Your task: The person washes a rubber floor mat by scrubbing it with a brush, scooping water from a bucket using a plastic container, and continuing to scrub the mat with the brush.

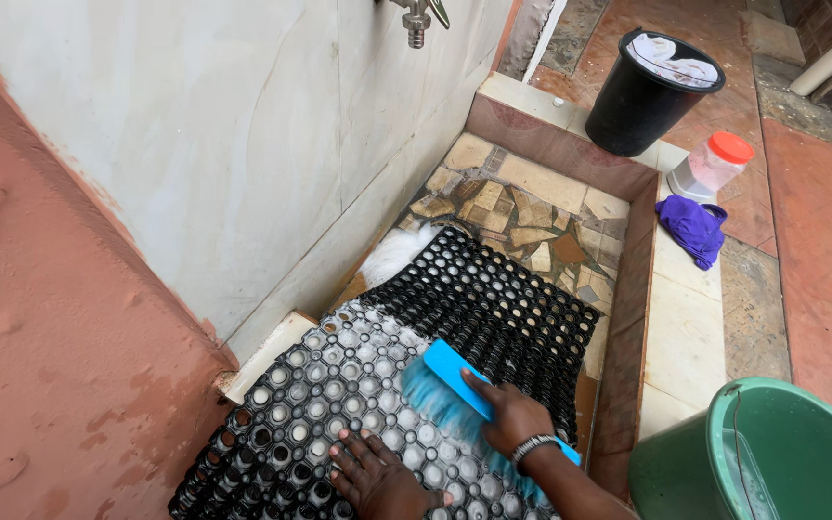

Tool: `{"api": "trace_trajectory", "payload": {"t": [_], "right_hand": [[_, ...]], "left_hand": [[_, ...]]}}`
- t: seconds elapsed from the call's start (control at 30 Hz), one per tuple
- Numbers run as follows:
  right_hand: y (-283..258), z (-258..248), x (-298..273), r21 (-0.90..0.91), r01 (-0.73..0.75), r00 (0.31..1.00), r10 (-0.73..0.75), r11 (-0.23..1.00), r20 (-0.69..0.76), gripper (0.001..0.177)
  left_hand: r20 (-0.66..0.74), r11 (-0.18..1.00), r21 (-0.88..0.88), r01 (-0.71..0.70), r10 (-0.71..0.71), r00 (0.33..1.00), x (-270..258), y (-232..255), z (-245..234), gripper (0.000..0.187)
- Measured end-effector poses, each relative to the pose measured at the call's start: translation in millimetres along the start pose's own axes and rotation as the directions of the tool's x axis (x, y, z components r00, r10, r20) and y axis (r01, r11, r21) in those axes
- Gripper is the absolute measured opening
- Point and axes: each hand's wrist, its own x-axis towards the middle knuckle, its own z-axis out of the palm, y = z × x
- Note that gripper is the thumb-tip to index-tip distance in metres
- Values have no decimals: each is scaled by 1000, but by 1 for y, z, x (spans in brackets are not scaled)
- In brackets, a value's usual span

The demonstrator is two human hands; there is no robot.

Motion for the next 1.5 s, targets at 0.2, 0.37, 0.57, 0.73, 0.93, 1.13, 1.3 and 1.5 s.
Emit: {"api": "trace_trajectory", "payload": {"t": [0.2,0.37,0.57,0.73,0.93,1.13,1.3,1.5], "right_hand": [[-41,25,-28,59,184,982,-186,981,31,83],[24,8,-37,48,147,980,-152,988,129,85],[-45,28,1,62,166,982,-159,984,-99,82],[-2,16,-64,89,203,961,-216,975,175,81],[-15,13,0,48,57,998,-55,997,-37,82],[-37,15,-36,75,128,991,-130,989,21,84],[31,2,-82,203,12,998,2,979,-69,100],[42,37,-102,57,55,987,-63,997,150,99]], "left_hand": [[-27,1000,-15,9,-10,1000,1,1,3,169],[-18,999,-32,7,-7,1000,3,2,3,168],[-73,999,-36,-22,20,997,0,-1,10,167],[-36,998,-54,-23,21,999,-3,-3,10,166],[-41,998,-59,-16,13,999,1,-3,13,168],[-50,997,-53,-49,46,998,-7,-5,4,161],[-127,987,1,-163,162,979,-21,-26,16,158],[-140,991,33,-128,131,981,-28,-11,42,160]]}}
